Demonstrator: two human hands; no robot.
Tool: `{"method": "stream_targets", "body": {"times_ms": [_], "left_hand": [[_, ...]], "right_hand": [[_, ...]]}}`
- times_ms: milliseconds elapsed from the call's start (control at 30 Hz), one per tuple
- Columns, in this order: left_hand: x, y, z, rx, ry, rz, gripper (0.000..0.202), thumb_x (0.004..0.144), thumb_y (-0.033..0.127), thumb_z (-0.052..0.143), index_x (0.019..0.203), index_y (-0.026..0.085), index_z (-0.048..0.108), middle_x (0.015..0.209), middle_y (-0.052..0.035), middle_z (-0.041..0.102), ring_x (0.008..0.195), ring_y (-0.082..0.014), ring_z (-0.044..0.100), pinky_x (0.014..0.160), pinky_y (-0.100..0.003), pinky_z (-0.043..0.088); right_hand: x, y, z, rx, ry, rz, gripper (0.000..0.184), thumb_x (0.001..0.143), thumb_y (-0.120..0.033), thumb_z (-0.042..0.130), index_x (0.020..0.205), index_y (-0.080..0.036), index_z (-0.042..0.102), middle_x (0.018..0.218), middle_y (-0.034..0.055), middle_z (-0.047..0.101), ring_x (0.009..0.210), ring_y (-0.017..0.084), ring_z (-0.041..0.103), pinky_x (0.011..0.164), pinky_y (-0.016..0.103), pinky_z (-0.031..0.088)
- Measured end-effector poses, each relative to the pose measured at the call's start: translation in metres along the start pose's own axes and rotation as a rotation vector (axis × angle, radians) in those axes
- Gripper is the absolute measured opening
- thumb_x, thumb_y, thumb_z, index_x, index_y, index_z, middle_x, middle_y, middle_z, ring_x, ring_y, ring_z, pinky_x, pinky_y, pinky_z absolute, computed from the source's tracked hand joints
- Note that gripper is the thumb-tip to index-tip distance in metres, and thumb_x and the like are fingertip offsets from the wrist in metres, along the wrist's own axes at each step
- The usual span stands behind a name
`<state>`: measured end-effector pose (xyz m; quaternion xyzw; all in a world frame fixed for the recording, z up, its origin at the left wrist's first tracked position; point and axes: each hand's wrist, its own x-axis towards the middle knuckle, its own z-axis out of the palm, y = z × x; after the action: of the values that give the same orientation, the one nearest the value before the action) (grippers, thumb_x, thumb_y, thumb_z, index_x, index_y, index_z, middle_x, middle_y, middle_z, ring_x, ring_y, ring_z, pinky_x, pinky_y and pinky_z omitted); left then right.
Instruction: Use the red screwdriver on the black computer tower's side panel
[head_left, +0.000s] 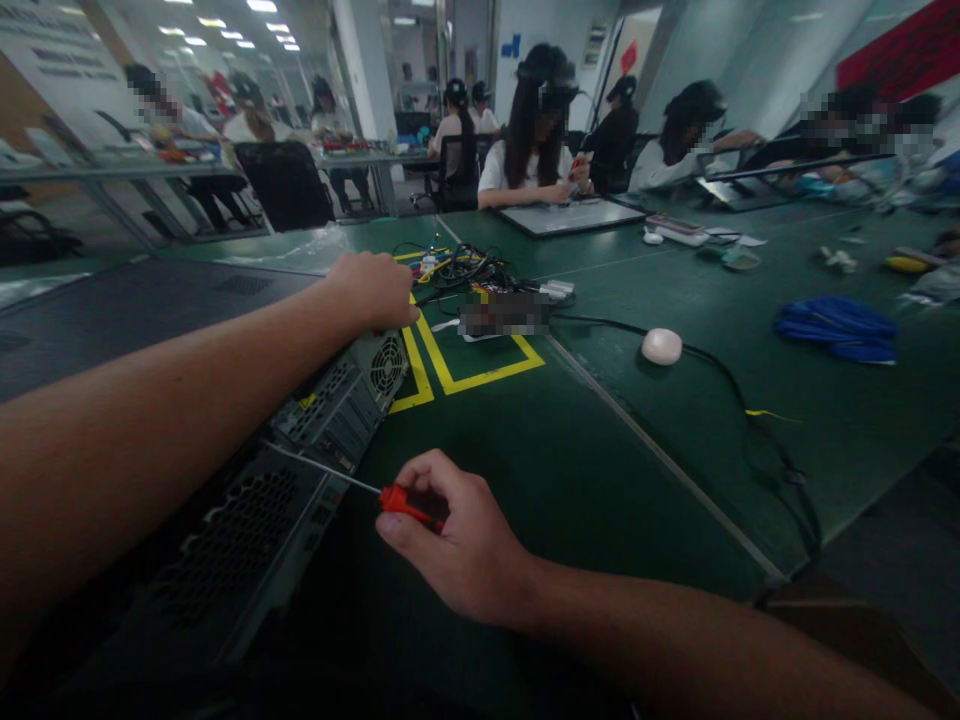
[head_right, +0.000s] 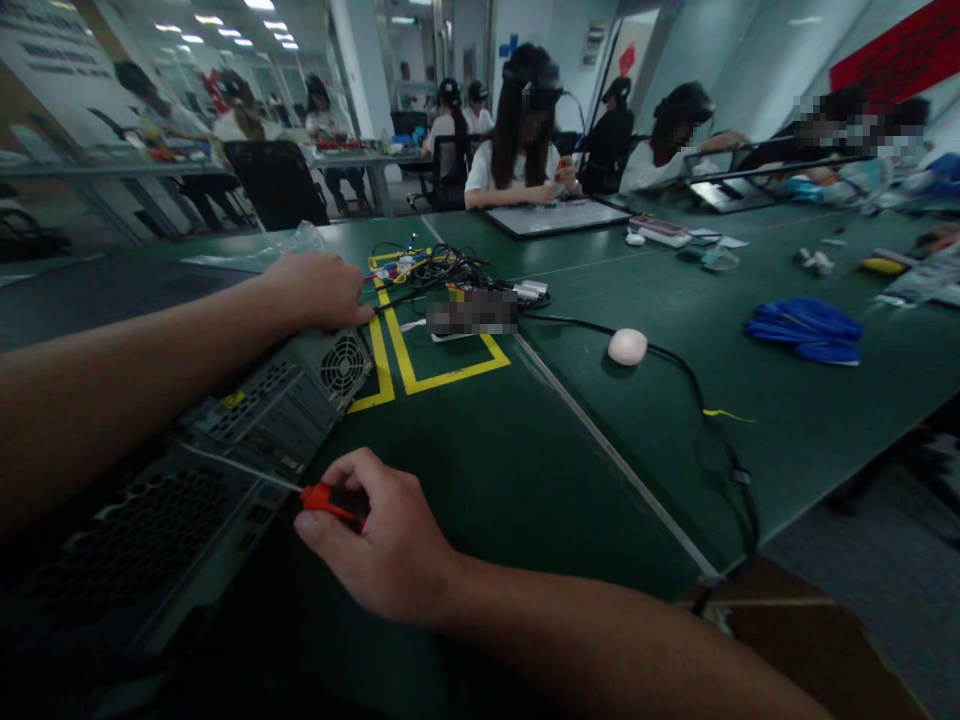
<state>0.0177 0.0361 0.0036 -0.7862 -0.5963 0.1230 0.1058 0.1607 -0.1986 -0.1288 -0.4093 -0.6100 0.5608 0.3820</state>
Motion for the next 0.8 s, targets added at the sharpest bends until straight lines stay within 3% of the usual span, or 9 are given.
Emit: {"method": "stream_targets", "body": {"times_ms": [433, 567, 800], "left_hand": [[-0.0043, 0.0017, -0.003, 0.004, -0.002, 0.013, 0.071, 0.111, 0.051, 0.066, 0.168, 0.013, 0.086, 0.155, -0.0338, 0.087, 0.142, -0.0549, 0.083, 0.119, -0.065, 0.067], [-0.0056, 0.0022, -0.0038, -0.018, 0.01, 0.015, 0.067, 0.11, 0.049, 0.071, 0.166, 0.017, 0.088, 0.157, -0.0313, 0.088, 0.147, -0.0546, 0.081, 0.12, -0.062, 0.068], [-0.0038, 0.0039, -0.0032, -0.008, -0.024, 0.006, 0.073, 0.113, 0.047, 0.068, 0.171, 0.005, 0.082, 0.16, -0.0384, 0.084, 0.144, -0.0579, 0.084, 0.12, -0.064, 0.067]], "right_hand": [[0.0013, -0.0008, 0.0, 0.031, -0.011, -0.007, 0.041, 0.102, -0.048, 0.1, 0.11, -0.028, 0.066, 0.092, -0.0051, 0.067, 0.08, 0.018, 0.06, 0.078, 0.034, 0.051], [0.0013, -0.0021, -0.0001, 0.01, -0.002, 0.004, 0.039, 0.102, -0.047, 0.1, 0.11, -0.028, 0.066, 0.093, -0.005, 0.068, 0.08, 0.018, 0.061, 0.079, 0.034, 0.051], [0.0011, 0.0023, 0.0007, 0.034, -0.006, -0.017, 0.038, 0.102, -0.047, 0.098, 0.11, -0.027, 0.067, 0.093, -0.0042, 0.067, 0.081, 0.019, 0.061, 0.077, 0.035, 0.049]]}}
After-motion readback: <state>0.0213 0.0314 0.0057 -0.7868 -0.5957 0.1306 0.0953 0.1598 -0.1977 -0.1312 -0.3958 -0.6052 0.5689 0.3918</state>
